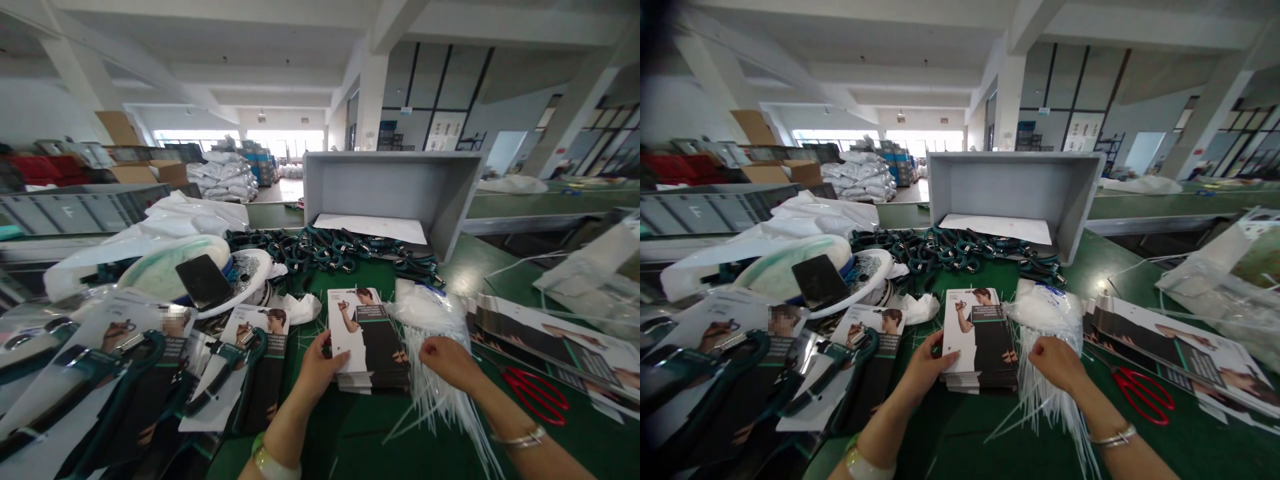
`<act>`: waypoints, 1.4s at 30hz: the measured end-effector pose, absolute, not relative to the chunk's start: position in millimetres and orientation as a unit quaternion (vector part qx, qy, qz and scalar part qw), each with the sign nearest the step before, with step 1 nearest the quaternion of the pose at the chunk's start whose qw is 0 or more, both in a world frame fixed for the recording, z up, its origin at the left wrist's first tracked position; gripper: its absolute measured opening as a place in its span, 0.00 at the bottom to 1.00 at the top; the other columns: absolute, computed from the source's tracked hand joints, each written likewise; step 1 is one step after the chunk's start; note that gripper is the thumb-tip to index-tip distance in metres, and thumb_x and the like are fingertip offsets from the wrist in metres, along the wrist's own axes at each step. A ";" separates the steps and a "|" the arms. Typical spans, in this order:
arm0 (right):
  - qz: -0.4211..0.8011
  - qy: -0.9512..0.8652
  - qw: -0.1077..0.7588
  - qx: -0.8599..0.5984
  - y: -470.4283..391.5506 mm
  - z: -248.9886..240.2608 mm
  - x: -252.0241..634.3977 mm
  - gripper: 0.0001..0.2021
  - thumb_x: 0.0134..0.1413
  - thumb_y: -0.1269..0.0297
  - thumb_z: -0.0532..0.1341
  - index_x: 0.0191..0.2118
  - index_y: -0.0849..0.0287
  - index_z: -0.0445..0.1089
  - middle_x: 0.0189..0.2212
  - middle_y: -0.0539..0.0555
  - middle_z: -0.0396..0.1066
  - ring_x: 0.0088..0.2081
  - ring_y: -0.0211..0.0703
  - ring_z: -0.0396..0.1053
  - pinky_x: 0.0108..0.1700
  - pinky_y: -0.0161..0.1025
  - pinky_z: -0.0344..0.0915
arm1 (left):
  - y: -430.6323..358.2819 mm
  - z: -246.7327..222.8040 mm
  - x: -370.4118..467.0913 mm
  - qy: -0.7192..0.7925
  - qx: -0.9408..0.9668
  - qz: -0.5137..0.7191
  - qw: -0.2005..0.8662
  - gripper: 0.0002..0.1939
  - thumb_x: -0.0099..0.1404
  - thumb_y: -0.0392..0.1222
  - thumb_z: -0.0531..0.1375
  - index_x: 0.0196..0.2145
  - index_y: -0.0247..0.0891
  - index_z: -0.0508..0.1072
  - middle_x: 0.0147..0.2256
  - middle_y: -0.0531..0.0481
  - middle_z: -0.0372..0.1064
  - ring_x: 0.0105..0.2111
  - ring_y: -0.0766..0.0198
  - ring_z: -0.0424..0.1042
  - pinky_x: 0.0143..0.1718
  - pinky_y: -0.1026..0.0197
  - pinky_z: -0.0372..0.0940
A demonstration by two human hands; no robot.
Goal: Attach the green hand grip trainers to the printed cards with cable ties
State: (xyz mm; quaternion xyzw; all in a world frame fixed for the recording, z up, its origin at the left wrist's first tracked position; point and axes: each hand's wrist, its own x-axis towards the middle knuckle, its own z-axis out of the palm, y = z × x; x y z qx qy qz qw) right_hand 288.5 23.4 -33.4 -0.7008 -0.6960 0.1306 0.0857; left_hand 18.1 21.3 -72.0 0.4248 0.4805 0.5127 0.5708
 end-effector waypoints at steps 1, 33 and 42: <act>0.139 -0.693 0.098 -0.701 23.6 -31.9 292.4 0.11 0.47 0.65 0.51 0.23 0.60 0.68 0.24 0.54 0.71 0.29 0.43 0.68 0.30 0.36 0.56 | 21.8 -72.4 17.6 0.478 0.426 0.512 0.573 0.30 0.43 0.38 0.68 0.45 0.33 0.69 0.39 0.43 0.71 0.32 0.61 0.71 0.33 0.62 0.65; 0.456 -0.588 0.531 -0.407 16.5 -12.3 189.1 0.12 0.54 0.54 0.57 0.33 0.57 0.57 0.33 0.53 0.68 0.30 0.40 0.70 0.20 0.31 0.61 | 11.7 -35.9 -3.8 0.463 0.385 0.424 0.676 0.28 0.41 0.30 0.64 0.44 0.38 0.69 0.35 0.50 0.70 0.27 0.68 0.69 0.23 0.69 0.57; 0.331 -0.587 0.564 -0.477 3.1 -22.0 188.4 0.13 0.52 0.54 0.58 0.33 0.57 0.58 0.32 0.55 0.70 0.27 0.40 0.71 0.22 0.34 0.68 | 9.4 -36.9 1.2 0.459 0.347 0.413 0.706 0.20 0.39 0.32 0.66 0.31 0.35 0.64 0.23 0.57 0.65 0.20 0.73 0.65 0.21 0.69 0.59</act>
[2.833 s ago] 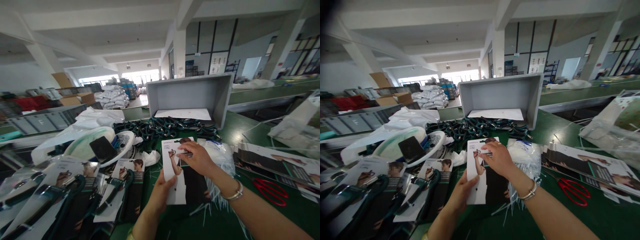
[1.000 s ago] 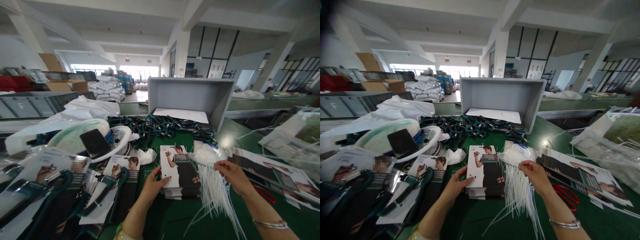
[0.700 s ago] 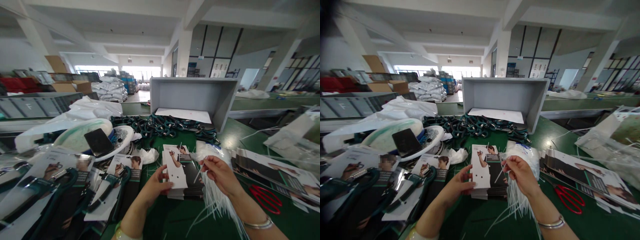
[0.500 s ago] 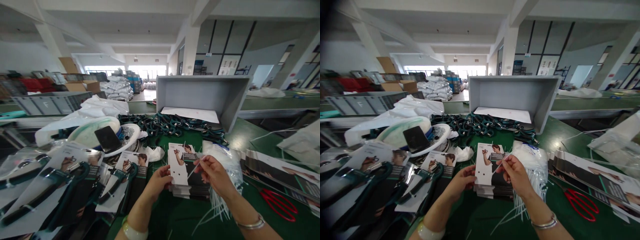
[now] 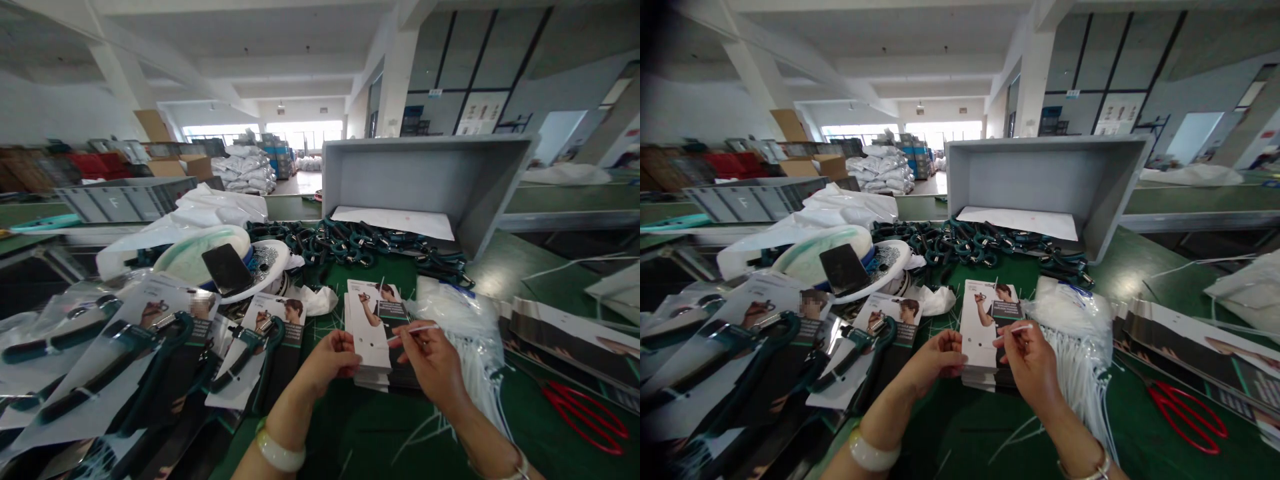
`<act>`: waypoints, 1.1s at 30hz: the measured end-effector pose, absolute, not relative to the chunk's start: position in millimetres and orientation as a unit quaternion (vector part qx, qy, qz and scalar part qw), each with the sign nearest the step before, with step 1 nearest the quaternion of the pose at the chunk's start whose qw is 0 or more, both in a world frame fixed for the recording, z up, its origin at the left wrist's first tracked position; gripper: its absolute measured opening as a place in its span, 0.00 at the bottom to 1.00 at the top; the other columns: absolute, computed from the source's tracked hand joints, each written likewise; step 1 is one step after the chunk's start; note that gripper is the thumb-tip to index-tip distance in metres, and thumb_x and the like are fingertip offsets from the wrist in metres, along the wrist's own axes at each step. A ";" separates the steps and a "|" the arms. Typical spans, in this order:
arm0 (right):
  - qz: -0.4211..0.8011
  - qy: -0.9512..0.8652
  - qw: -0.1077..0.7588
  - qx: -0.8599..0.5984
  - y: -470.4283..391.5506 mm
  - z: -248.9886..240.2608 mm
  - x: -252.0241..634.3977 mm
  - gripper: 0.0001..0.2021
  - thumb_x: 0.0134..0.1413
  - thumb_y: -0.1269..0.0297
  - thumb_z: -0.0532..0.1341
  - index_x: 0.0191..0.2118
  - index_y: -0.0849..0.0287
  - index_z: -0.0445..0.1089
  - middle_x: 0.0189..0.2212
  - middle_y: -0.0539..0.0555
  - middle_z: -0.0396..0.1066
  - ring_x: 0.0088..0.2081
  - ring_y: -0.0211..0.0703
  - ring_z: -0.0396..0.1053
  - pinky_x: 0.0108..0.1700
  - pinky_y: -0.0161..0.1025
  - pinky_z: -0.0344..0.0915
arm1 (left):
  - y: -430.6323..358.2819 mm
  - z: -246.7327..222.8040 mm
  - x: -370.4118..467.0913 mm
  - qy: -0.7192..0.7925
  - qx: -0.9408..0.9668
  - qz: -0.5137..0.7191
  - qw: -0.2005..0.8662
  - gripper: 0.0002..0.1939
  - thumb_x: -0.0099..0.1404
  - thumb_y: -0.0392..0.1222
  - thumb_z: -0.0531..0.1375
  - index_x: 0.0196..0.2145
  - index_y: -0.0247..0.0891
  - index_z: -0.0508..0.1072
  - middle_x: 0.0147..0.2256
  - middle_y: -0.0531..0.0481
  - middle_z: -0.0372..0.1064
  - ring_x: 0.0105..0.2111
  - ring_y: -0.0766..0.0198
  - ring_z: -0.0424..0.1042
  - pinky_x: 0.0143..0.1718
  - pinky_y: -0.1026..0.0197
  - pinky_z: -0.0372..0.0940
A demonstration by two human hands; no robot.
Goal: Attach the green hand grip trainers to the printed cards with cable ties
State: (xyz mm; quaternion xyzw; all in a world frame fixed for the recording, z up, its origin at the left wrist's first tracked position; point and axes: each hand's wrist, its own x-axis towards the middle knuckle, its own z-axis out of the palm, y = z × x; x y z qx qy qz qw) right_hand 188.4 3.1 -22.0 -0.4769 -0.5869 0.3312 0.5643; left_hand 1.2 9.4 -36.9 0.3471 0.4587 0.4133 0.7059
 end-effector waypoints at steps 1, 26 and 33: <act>0.323 -0.584 0.564 -0.486 3.4 -21.9 189.3 0.13 0.52 0.53 0.58 0.33 0.57 0.58 0.32 0.55 0.71 0.27 0.40 0.71 0.22 0.34 0.68 | 8.8 -36.8 2.2 0.460 0.349 0.410 0.706 0.19 0.40 0.32 0.66 0.30 0.35 0.64 0.23 0.57 0.65 0.20 0.73 0.65 0.20 0.70 0.58; 0.562 -0.372 0.514 -0.531 -15.4 -15.4 195.1 0.15 0.37 0.58 0.66 0.26 0.60 0.59 0.24 0.50 0.71 0.22 0.34 0.68 0.17 0.27 0.59 | -9.8 -43.7 33.1 0.335 0.389 0.339 0.788 0.18 0.51 0.49 0.64 0.33 0.30 0.70 0.21 0.54 0.66 0.17 0.76 0.65 0.16 0.75 0.57; 0.496 -0.381 0.544 -0.559 -1.5 -21.9 218.6 0.18 0.39 0.54 0.65 0.34 0.59 0.62 0.26 0.51 0.71 0.20 0.35 0.67 0.14 0.28 0.56 | -10.8 -44.4 29.7 0.348 0.423 0.317 0.774 0.18 0.52 0.46 0.64 0.37 0.32 0.71 0.32 0.48 0.71 0.19 0.76 0.67 0.19 0.74 0.60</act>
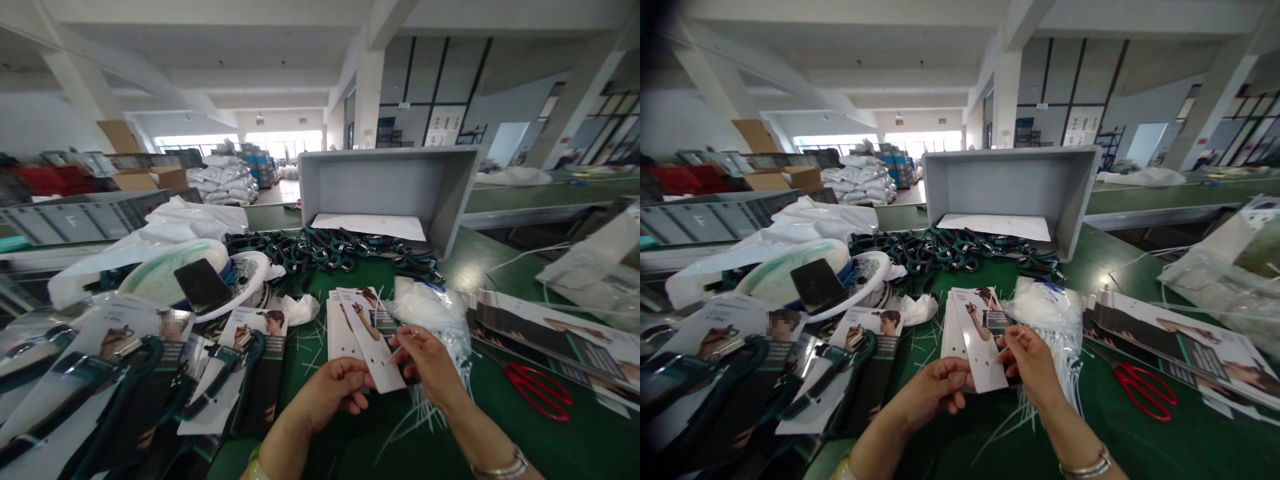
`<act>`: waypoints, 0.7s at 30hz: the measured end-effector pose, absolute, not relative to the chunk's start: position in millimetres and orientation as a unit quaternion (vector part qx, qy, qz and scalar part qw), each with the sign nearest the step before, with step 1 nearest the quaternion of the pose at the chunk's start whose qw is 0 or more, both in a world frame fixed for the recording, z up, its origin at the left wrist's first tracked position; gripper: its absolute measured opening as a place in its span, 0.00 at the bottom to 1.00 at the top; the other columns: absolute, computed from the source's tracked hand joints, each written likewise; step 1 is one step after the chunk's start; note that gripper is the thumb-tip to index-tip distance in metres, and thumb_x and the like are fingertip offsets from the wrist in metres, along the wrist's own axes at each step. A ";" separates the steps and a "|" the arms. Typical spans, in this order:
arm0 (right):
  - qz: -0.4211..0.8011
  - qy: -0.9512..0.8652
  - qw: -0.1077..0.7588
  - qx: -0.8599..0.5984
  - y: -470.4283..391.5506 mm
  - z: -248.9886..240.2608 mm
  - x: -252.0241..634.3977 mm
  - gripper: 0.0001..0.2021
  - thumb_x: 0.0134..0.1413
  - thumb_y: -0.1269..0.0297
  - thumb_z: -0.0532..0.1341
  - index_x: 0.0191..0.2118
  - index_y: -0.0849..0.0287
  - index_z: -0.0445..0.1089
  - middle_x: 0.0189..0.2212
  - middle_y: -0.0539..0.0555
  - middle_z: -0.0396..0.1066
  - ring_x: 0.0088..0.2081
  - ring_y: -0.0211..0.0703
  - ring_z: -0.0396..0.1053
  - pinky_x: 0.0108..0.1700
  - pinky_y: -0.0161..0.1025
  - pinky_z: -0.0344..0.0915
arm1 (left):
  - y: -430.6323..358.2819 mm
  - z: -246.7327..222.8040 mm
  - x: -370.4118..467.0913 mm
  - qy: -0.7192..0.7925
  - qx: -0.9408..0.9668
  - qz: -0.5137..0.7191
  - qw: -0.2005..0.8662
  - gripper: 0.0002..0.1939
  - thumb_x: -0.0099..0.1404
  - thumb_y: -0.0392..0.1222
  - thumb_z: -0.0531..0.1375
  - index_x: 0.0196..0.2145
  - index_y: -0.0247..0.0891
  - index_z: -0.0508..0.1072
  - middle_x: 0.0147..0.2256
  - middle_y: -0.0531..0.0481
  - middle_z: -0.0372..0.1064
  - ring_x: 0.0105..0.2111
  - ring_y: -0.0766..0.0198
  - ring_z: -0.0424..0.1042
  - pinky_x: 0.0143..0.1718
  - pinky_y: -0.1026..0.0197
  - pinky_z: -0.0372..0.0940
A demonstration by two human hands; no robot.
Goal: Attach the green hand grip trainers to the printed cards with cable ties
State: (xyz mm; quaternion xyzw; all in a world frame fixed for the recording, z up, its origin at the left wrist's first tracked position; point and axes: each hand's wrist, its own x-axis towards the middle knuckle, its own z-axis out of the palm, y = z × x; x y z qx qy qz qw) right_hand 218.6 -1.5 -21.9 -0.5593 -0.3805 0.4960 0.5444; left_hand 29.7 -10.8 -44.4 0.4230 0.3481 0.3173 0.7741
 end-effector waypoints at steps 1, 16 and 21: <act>0.483 -0.388 0.547 -0.563 0.9 -22.9 222.8 0.19 0.40 0.53 0.64 0.36 0.59 0.63 0.27 0.52 0.71 0.20 0.36 0.67 0.14 0.28 0.57 | -10.7 -43.9 29.0 0.349 0.426 0.315 0.773 0.18 0.52 0.46 0.64 0.38 0.32 0.71 0.33 0.47 0.71 0.19 0.76 0.67 0.19 0.74 0.60; 0.537 -0.390 0.515 -0.542 2.7 -28.8 235.2 0.25 0.44 0.48 0.60 0.45 0.59 0.63 0.25 0.52 0.72 0.25 0.41 0.70 0.16 0.28 0.54 | -7.2 -42.5 14.3 0.301 0.482 0.262 0.780 0.18 0.55 0.48 0.62 0.41 0.33 0.72 0.34 0.46 0.71 0.21 0.75 0.67 0.22 0.73 0.62; 0.465 -0.460 0.490 -0.576 3.8 -30.7 241.4 0.25 0.41 0.48 0.62 0.43 0.61 0.66 0.21 0.49 0.70 0.18 0.37 0.65 0.15 0.29 0.46 | -5.8 -43.6 11.8 0.285 0.476 0.252 0.793 0.22 0.55 0.46 0.62 0.47 0.36 0.69 0.34 0.47 0.72 0.21 0.75 0.68 0.21 0.74 0.61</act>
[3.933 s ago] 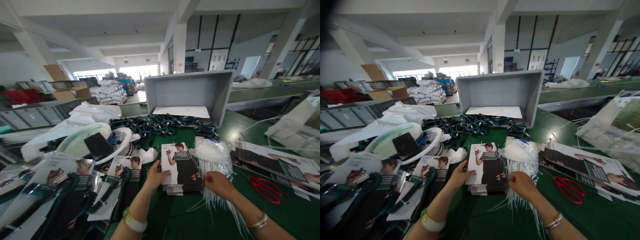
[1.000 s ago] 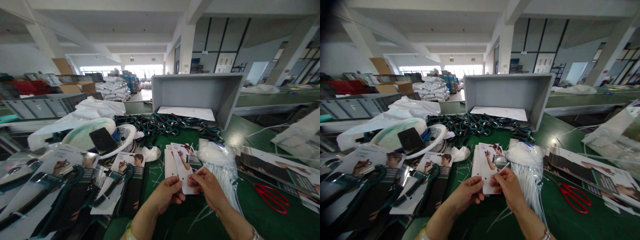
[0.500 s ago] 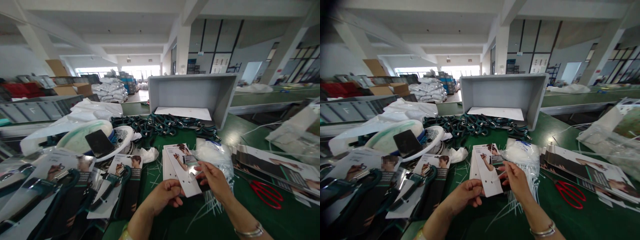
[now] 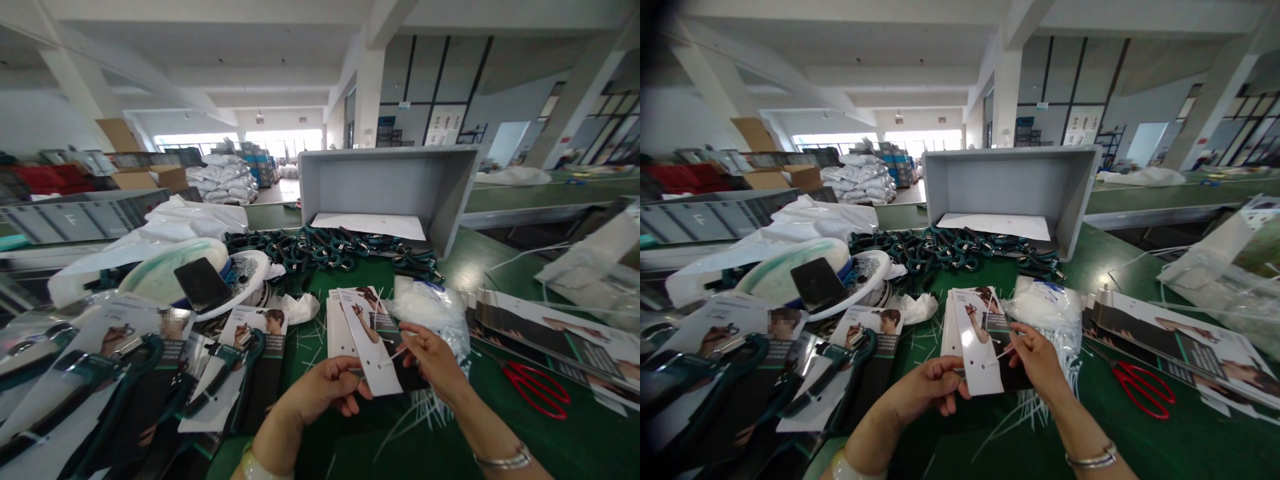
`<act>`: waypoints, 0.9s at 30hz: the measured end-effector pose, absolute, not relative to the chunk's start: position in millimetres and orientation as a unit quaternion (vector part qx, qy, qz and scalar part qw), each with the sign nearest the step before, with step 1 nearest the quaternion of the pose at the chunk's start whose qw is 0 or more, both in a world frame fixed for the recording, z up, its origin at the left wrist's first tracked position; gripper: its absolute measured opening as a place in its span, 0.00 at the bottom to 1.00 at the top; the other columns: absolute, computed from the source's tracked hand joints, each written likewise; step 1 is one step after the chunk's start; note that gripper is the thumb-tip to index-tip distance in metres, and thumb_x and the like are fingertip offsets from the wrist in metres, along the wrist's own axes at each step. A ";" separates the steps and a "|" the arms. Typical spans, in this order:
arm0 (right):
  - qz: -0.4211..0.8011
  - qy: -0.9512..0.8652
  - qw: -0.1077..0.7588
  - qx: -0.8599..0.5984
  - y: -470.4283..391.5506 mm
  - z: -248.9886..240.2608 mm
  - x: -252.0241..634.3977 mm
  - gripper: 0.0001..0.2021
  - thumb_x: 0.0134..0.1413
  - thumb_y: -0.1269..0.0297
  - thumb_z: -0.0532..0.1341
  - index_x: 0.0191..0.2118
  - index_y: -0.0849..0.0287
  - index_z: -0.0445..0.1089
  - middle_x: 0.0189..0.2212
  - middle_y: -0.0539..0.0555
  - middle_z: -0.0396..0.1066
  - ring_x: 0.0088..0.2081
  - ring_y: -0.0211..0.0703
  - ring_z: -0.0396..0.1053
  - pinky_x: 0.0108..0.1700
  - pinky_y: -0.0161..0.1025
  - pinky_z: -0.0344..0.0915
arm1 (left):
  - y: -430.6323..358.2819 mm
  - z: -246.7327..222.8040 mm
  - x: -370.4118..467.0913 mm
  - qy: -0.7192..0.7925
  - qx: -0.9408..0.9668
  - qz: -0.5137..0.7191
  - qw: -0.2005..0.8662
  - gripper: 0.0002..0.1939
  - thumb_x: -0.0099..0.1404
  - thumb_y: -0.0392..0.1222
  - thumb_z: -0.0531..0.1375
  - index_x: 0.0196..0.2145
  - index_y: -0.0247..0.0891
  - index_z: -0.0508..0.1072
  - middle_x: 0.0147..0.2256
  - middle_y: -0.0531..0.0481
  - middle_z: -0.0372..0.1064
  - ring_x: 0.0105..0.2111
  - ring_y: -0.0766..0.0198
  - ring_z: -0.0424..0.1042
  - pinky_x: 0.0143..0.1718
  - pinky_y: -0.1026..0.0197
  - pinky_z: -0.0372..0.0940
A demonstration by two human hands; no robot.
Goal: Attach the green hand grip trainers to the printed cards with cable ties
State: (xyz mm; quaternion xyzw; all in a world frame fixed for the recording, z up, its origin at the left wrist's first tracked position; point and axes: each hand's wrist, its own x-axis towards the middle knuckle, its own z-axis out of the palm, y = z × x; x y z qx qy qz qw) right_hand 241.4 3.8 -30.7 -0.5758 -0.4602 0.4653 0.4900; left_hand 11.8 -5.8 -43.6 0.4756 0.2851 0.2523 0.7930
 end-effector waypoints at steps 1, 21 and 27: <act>0.457 -0.466 0.491 -0.577 3.4 -31.6 241.9 0.24 0.41 0.48 0.63 0.41 0.61 0.66 0.20 0.49 0.69 0.17 0.36 0.64 0.15 0.29 0.47 | -5.5 -44.0 11.3 0.285 0.475 0.250 0.794 0.23 0.55 0.46 0.62 0.48 0.37 0.68 0.34 0.46 0.72 0.21 0.75 0.68 0.21 0.74 0.61; -0.158 -0.855 0.242 -0.430 -53.7 -46.6 237.1 0.21 0.54 0.62 0.55 0.55 0.55 0.60 0.50 0.56 0.67 0.50 0.50 0.65 0.56 0.55 0.50 | -5.1 -41.0 8.4 0.263 0.396 0.279 0.834 0.21 0.53 0.41 0.65 0.45 0.33 0.70 0.31 0.46 0.74 0.19 0.73 0.70 0.19 0.73 0.63; -0.111 -0.804 0.387 -0.438 -39.9 -44.2 230.2 0.16 0.56 0.66 0.53 0.50 0.58 0.65 0.44 0.58 0.71 0.46 0.48 0.68 0.47 0.47 0.65 | -10.1 -15.3 16.8 0.256 0.415 0.353 0.799 0.19 0.53 0.42 0.65 0.42 0.34 0.71 0.38 0.43 0.72 0.28 0.68 0.72 0.24 0.71 0.65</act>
